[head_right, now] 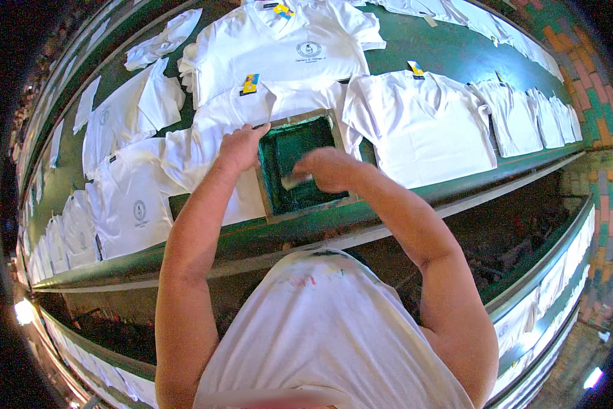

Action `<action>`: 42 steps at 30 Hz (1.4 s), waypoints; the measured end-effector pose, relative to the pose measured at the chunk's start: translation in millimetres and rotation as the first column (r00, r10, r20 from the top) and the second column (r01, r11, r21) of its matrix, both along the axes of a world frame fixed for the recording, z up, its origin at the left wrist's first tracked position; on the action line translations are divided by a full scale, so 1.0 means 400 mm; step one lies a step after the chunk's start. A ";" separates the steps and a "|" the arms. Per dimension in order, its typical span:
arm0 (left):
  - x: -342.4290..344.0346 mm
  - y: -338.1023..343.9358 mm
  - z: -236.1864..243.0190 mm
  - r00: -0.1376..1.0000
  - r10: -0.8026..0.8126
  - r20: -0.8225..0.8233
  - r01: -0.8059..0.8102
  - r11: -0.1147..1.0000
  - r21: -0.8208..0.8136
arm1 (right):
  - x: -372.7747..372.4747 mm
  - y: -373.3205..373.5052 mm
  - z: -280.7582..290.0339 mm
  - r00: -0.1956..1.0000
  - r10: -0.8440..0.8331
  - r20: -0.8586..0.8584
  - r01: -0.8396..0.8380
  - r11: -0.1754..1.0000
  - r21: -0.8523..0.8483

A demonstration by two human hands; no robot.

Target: The person uses a squeegee to press green ink through a screen-printing frame onto a series of white t-shirts laid out on a green table. The person repeatedly moves the frame to the next shirt and repeats the squeegee stroke to apply the design.

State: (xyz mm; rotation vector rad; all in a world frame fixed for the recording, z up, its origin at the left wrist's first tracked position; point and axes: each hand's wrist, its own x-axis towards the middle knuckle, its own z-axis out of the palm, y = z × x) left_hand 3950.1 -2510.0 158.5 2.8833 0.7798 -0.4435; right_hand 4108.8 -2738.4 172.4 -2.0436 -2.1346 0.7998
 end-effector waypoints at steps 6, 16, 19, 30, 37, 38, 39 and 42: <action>0.017 0.011 0.005 1.000 0.022 0.006 -0.022 1.000 -0.013 | 0.109 0.189 -0.025 0.982 -0.190 0.003 0.180 0.934 0.308; 0.010 0.009 0.010 0.999 0.025 0.026 -0.025 1.000 -0.015 | -0.049 -0.016 -0.023 0.991 -0.055 0.124 0.033 0.983 0.178; 0.012 0.009 0.003 1.000 0.024 0.020 -0.024 1.000 -0.004 | -0.101 -0.086 -0.036 0.989 -0.057 0.138 0.022 0.970 0.242; -0.011 0.051 -0.052 0.996 0.024 0.085 -0.018 0.997 -0.073 | -0.131 -0.218 -0.099 0.999 -0.014 0.031 -0.001 0.905 0.425; -0.100 0.022 -0.129 0.865 0.333 0.376 -0.241 0.932 -0.269 | -0.028 -0.304 -0.072 0.978 -0.088 -0.191 0.180 0.818 0.546; -0.120 -0.006 -0.142 0.826 0.407 0.390 -0.294 0.901 -0.319 | -0.012 -0.322 -0.072 0.964 -0.115 -0.240 0.236 0.784 0.574; -0.130 -0.041 -0.158 0.744 0.538 0.397 -0.394 0.832 -0.390 | 0.001 -0.336 -0.072 0.950 -0.156 -0.269 0.287 0.774 0.564; -0.155 -0.165 -0.198 0.517 0.700 0.493 -0.490 0.714 -0.500 | 0.034 -0.360 -0.080 0.886 -0.278 -0.372 0.448 0.720 0.530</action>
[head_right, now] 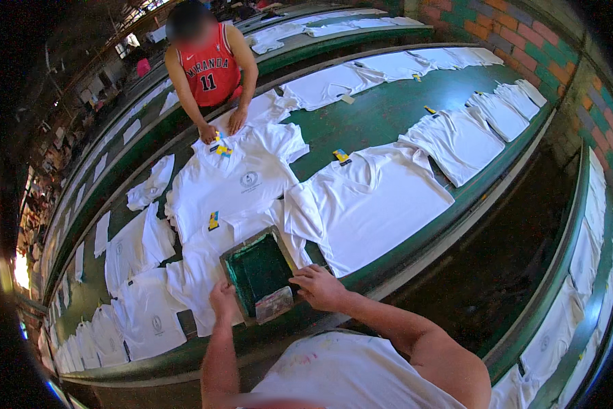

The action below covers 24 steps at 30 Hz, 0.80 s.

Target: The person uses a squeegee to press green ink through a screen-printing frame onto a series of white t-shirts laid out on a green table. The person repeatedly moves the frame to the next shirt and repeats the squeegee stroke to apply the design.

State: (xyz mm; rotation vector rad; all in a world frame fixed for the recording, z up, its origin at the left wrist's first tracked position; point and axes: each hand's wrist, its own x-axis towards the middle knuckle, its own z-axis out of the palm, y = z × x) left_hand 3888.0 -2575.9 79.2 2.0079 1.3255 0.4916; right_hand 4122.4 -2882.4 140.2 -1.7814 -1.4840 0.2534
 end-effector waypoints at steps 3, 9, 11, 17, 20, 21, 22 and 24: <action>0.001 -0.105 -0.037 0.988 0.037 0.149 -0.054 0.992 0.116 | 0.010 0.000 -0.014 0.993 -0.089 -0.084 0.089 0.996 0.005; 0.011 -0.158 -0.065 0.994 -0.020 0.110 -0.025 0.918 0.396 | 0.010 0.033 -0.037 0.984 -0.170 -0.057 0.170 0.985 -0.007; 0.009 -0.159 -0.066 0.990 -0.051 0.128 -0.005 0.914 0.406 | 0.014 0.048 -0.052 0.973 -0.218 -0.076 0.216 0.976 -0.034; -0.015 -0.196 -0.075 0.949 -0.109 0.296 -0.077 0.830 0.552 | 0.043 0.103 -0.132 0.812 -0.222 -0.540 0.170 0.975 -0.144; -0.025 -0.210 -0.080 0.943 -0.127 0.308 -0.085 0.802 0.591 | 0.035 0.103 -0.147 0.713 -0.220 -0.666 0.128 0.974 -0.185; -0.023 -0.213 -0.079 0.944 -0.126 0.305 -0.080 0.808 0.583 | 0.032 0.098 -0.144 0.724 -0.279 -0.631 0.153 0.957 -0.247; -0.025 -0.215 -0.077 0.940 -0.134 0.313 -0.082 0.804 0.589 | 0.022 0.095 -0.140 0.730 -0.266 -0.630 0.171 0.963 -0.209; -0.028 -0.213 -0.063 0.944 -0.134 0.302 -0.070 0.812 0.579 | 0.025 0.086 -0.121 0.650 -0.251 -0.718 0.098 0.964 -0.248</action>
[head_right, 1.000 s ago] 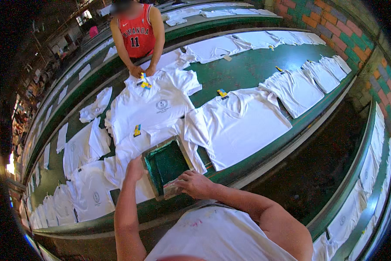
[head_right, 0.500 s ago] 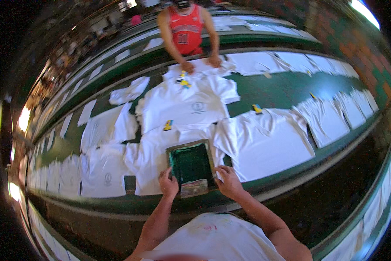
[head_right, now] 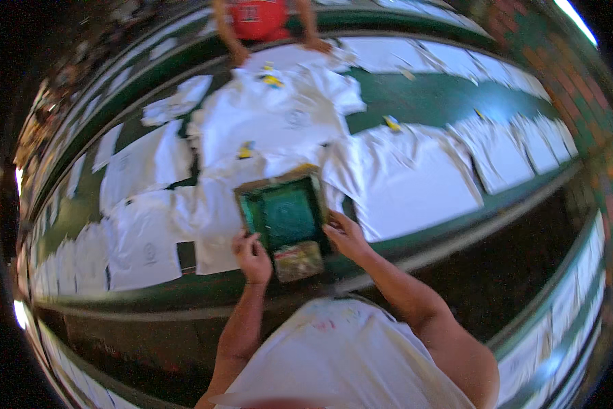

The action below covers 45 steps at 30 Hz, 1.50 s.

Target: The person uses a squeegee to press green ink through a screen-printing frame onto a series of white t-shirts laid out on a green table. The person repeatedly moves the frame to the next shirt and repeats the squeegee stroke to apply the design.

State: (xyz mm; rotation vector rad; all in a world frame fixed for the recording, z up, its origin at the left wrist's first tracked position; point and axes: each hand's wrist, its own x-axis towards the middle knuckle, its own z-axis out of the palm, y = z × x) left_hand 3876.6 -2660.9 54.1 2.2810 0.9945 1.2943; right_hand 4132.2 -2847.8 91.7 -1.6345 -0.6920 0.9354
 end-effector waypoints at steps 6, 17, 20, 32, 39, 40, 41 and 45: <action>0.029 -0.055 0.098 0.995 0.027 0.096 0.010 0.932 -0.363 | 0.019 -0.053 0.054 0.993 -0.094 -0.068 0.105 0.978 0.180; 0.537 -0.366 0.162 0.962 -0.201 0.184 0.265 0.848 -0.459 | 0.386 -0.426 0.050 0.871 -0.449 -0.200 0.491 0.805 0.332; 0.724 -0.486 0.162 0.947 -0.307 0.091 0.319 0.880 -0.351 | 0.538 -0.599 0.048 0.810 -0.542 -0.223 0.580 0.798 0.167; 1.191 -0.873 0.111 0.846 -0.493 0.201 0.532 0.755 -0.384 | 0.890 -1.049 0.095 0.651 -0.747 -0.132 0.756 0.655 0.020; 1.118 -0.804 0.065 0.937 -0.299 0.177 0.346 0.857 -0.381 | 0.947 -0.920 0.033 0.835 -0.536 -0.124 0.550 0.820 0.162; 1.105 -0.791 0.060 0.952 -0.268 0.151 0.306 0.874 -0.377 | 0.952 -0.897 0.019 0.864 -0.490 -0.113 0.503 0.844 0.188; 1.097 -0.781 0.055 0.961 -0.236 0.141 0.273 0.885 -0.376 | 0.956 -0.872 0.002 0.887 -0.443 -0.127 0.461 0.858 0.227; 1.090 -0.767 0.037 0.972 -0.184 0.146 0.229 0.881 -0.413 | 0.985 -0.821 -0.054 0.919 -0.381 -0.102 0.394 0.900 0.187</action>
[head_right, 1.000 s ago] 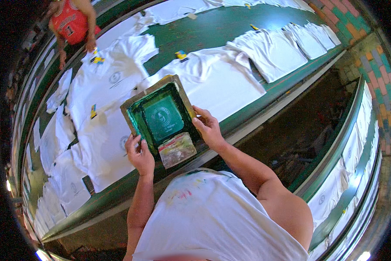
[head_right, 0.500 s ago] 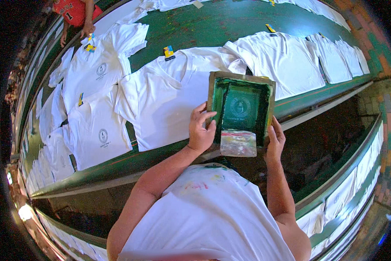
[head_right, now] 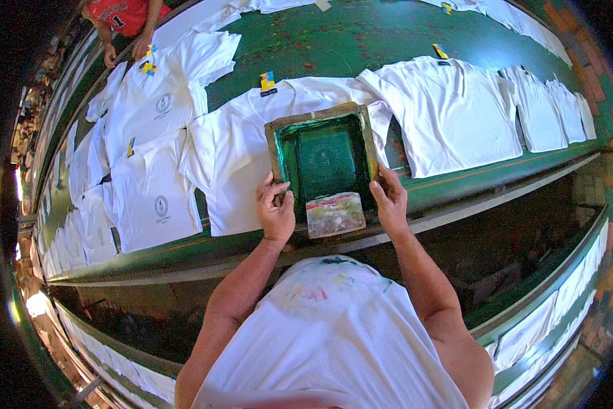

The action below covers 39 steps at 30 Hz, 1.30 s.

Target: The person uses a squeegee to press green ink through a screen-printing frame onto a series of white t-shirts laid out on a green table. The person repeatedly moves the frame to the next shirt and repeats the squeegee stroke to apply the design.

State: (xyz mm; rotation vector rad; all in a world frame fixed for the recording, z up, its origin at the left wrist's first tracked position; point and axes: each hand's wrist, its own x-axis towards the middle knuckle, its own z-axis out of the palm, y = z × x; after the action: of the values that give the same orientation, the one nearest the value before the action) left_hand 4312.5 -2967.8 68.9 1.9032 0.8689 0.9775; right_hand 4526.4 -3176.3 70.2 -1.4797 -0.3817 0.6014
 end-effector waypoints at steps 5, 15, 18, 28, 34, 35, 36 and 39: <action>0.002 0.001 -0.028 0.997 0.011 0.070 0.000 0.988 -0.155 | 0.025 0.004 -0.031 0.991 0.047 0.122 -0.034 0.994 -0.107; 0.005 0.019 -0.070 0.992 0.087 0.094 -0.056 0.955 -0.293 | 0.037 0.018 0.004 0.979 0.130 0.154 -0.107 0.983 -0.152; 0.002 0.025 -0.069 0.994 0.100 0.051 -0.082 0.956 -0.283 | 0.041 0.018 0.002 0.964 0.157 0.216 -0.121 0.978 -0.173; 0.004 0.033 -0.069 0.981 0.106 0.162 -0.040 0.930 -0.366 | 0.058 0.012 -0.034 0.931 0.195 0.310 -0.143 0.973 -0.183; -0.001 0.038 -0.061 0.991 0.099 0.085 -0.058 0.915 -0.399 | 0.058 0.011 -0.047 0.917 0.186 0.352 -0.124 0.974 -0.192; -0.002 0.038 -0.060 0.993 0.100 0.068 -0.067 0.922 -0.382 | 0.058 0.012 -0.048 0.918 0.186 0.350 -0.126 0.974 -0.187; -0.002 0.039 -0.061 0.992 0.098 0.076 -0.061 0.919 -0.391 | 0.059 0.013 -0.049 0.923 0.189 0.335 -0.128 0.972 -0.196; 0.000 0.039 -0.066 0.989 0.096 0.110 -0.047 0.923 -0.382 | 0.058 0.016 -0.044 0.909 0.193 0.369 -0.113 0.967 -0.227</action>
State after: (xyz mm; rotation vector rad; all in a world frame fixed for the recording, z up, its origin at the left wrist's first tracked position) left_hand 4312.6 -2952.3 42.4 1.4746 0.9787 0.8886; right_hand 4549.6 -3169.7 52.4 -1.7805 -0.7731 0.4771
